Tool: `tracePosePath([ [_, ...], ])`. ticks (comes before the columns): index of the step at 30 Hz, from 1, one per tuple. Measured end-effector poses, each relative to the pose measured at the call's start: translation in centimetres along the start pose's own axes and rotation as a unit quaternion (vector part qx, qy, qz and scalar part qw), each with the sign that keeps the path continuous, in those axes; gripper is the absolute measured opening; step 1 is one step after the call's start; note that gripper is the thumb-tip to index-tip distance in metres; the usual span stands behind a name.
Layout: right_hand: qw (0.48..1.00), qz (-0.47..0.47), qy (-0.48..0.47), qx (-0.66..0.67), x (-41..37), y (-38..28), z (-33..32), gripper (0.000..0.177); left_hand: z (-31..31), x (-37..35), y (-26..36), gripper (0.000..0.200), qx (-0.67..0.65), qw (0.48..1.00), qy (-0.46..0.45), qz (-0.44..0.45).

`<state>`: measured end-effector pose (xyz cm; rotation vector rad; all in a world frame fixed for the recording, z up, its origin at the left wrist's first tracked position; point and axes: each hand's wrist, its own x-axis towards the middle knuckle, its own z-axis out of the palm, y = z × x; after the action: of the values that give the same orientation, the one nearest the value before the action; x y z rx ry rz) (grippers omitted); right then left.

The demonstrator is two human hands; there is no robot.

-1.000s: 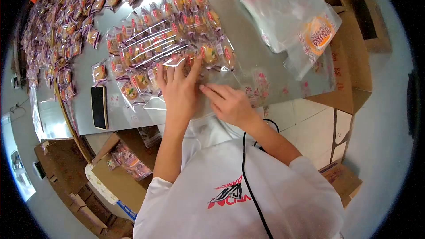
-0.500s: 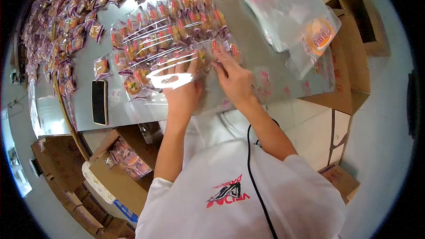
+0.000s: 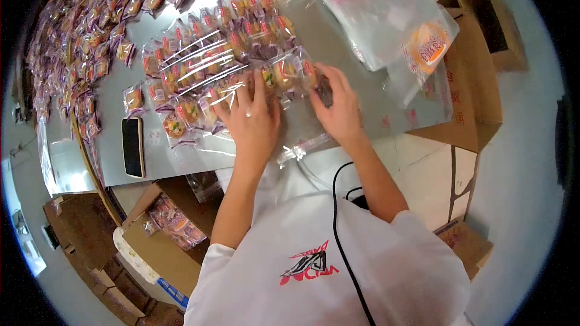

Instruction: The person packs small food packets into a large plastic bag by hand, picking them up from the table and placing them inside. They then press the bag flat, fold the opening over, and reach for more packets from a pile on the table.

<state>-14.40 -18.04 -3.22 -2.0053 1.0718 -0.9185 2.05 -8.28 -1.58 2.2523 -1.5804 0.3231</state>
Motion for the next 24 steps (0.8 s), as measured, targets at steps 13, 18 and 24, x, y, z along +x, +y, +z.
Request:
tracePosePath([
  [13, 0.993, 0.067, -0.094, 0.001, 1.4, 0.4, 0.3, 0.048, -0.3, 0.0, 0.5, 0.075, -0.079, 0.993, -0.08, -0.022],
  [18, 0.995, 0.009, -0.07, 0.067, 1.0, -0.3, -1.0, 0.05, -0.4, 0.3, 0.8, 0.072, -0.05, 0.995, -0.07, 0.052],
  [24, 0.991, 0.069, -0.095, 0.062, 0.0, 0.1, -0.8, 0.055, 0.4, 0.4, 2.1, 0.064, -0.07, 0.994, -0.077, 0.041],
])
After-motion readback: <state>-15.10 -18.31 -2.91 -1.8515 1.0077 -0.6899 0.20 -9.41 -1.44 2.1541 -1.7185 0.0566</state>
